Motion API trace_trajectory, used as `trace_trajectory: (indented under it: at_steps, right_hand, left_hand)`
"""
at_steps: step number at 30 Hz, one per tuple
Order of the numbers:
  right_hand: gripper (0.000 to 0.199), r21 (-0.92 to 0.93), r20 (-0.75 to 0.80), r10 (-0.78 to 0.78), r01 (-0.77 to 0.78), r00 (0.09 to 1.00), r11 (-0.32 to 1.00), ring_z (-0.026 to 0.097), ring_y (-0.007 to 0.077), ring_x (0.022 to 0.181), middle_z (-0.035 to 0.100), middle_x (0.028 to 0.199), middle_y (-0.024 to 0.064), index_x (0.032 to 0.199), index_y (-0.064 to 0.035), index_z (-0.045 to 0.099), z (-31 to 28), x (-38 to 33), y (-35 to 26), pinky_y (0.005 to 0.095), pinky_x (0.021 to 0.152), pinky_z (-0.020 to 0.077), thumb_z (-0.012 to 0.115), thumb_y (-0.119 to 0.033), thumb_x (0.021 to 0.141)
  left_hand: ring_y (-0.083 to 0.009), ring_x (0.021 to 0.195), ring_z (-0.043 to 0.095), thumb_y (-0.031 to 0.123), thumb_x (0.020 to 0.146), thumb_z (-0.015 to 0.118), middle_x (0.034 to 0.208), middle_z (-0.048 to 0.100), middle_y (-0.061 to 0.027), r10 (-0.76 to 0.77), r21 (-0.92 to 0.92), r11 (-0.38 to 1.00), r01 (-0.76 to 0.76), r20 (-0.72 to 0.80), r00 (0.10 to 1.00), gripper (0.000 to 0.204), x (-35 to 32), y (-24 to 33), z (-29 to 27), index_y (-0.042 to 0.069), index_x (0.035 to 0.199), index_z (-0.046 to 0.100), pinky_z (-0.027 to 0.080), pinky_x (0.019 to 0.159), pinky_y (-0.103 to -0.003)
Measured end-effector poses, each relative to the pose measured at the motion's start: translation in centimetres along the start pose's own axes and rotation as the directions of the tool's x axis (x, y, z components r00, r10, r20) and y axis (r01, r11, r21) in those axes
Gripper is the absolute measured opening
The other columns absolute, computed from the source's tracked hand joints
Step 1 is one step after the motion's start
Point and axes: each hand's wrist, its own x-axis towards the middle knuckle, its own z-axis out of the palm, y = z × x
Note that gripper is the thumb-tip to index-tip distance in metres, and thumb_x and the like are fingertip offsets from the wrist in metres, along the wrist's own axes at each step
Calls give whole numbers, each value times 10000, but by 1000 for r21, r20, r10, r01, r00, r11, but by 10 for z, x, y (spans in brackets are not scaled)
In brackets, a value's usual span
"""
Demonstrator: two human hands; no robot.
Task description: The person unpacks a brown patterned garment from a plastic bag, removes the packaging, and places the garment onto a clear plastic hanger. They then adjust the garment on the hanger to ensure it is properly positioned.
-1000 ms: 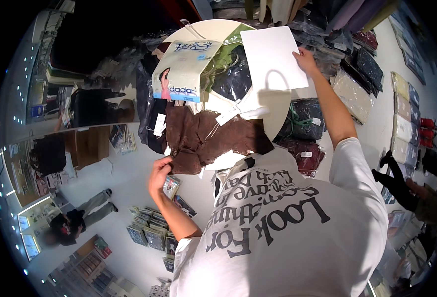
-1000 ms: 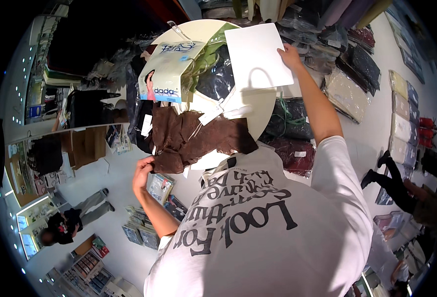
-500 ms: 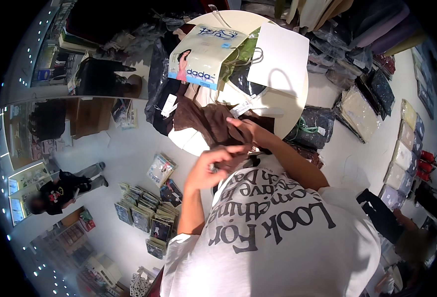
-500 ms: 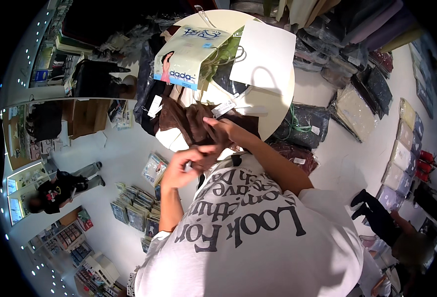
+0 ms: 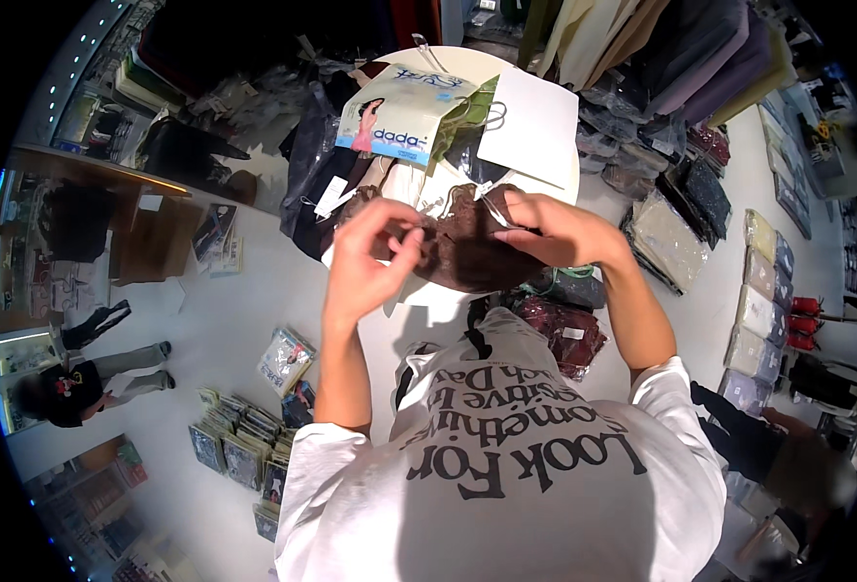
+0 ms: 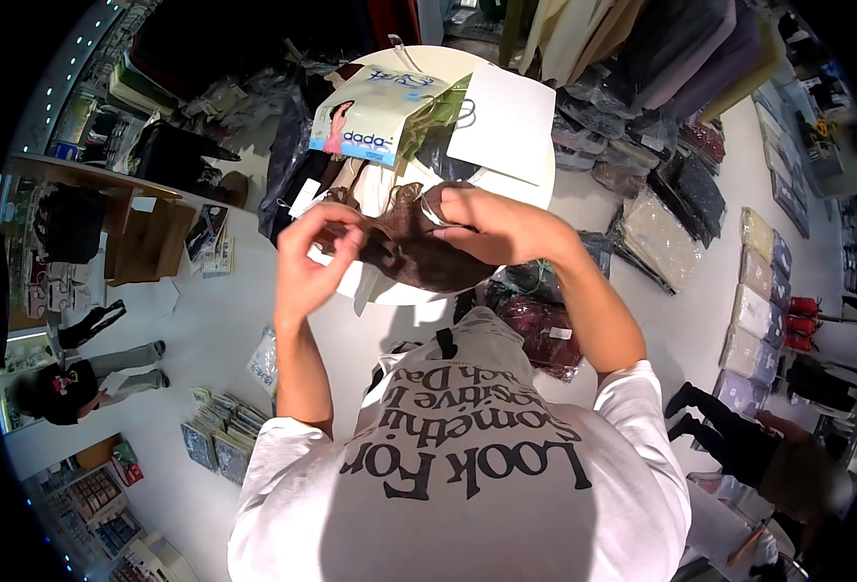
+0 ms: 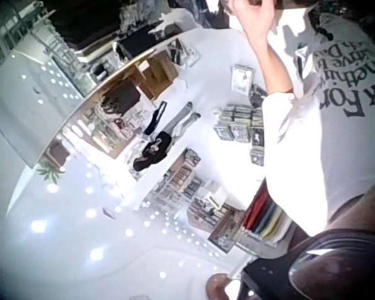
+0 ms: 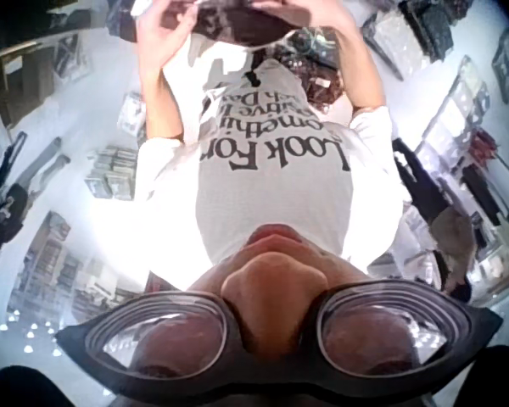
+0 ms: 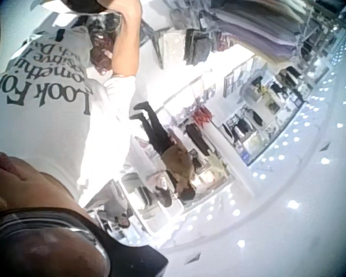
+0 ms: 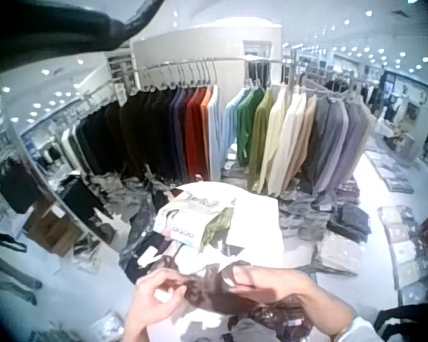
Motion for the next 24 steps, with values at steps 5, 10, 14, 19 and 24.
trace_trajectory:
  at_steps: [5,10,14,19,24]
  right_hand:
    - [220,342,44,75,-86,996,936,612,148,692,608,853,65,1107,27,592,-10,2,-85,280,621,498,558,-70,913]
    - [333,456,-437,52,171,898,873,623,107,683,660,900,62,1185,58,572,-4,-11,-154,227,635,509,575,-61,874]
    - [277,373,-536,33,201,844,906,593,64,813,663,907,21,1144,35,611,17,-4,-184,207,731,474,515,-163,976]
    - [333,232,-461,-2,122,888,965,538,51,832,635,920,6,1113,52,625,46,-25,-211,224,740,455,476,-232,1023]
    - [301,40,-378,-167,197,911,980,475,54,723,587,755,24,988,59,616,61,-1,-236,248,652,433,461,-195,1027]
  left_hand:
    - [-237,707,651,-109,700,665,865,669,-111,623,86,768,-634,-325,711,285,-64,114,-49,5,959,629,510,579,-304]
    - [-245,831,625,-20,696,718,996,606,-128,905,123,381,-916,-251,342,404,-119,196,-73,2,1073,572,513,670,-321]
    - [-252,930,605,52,693,760,1100,556,-141,925,162,330,-930,-253,284,528,-138,207,-92,0,1164,527,516,742,-334]
    - [-261,1054,579,142,690,813,1230,493,-158,828,95,441,-892,-426,364,696,-137,180,-99,-3,1278,470,519,833,-351]
    - [-163,1037,573,131,857,720,1135,583,-73,252,-428,893,-138,221,942,415,-91,73,-72,-14,1213,562,481,884,-285]
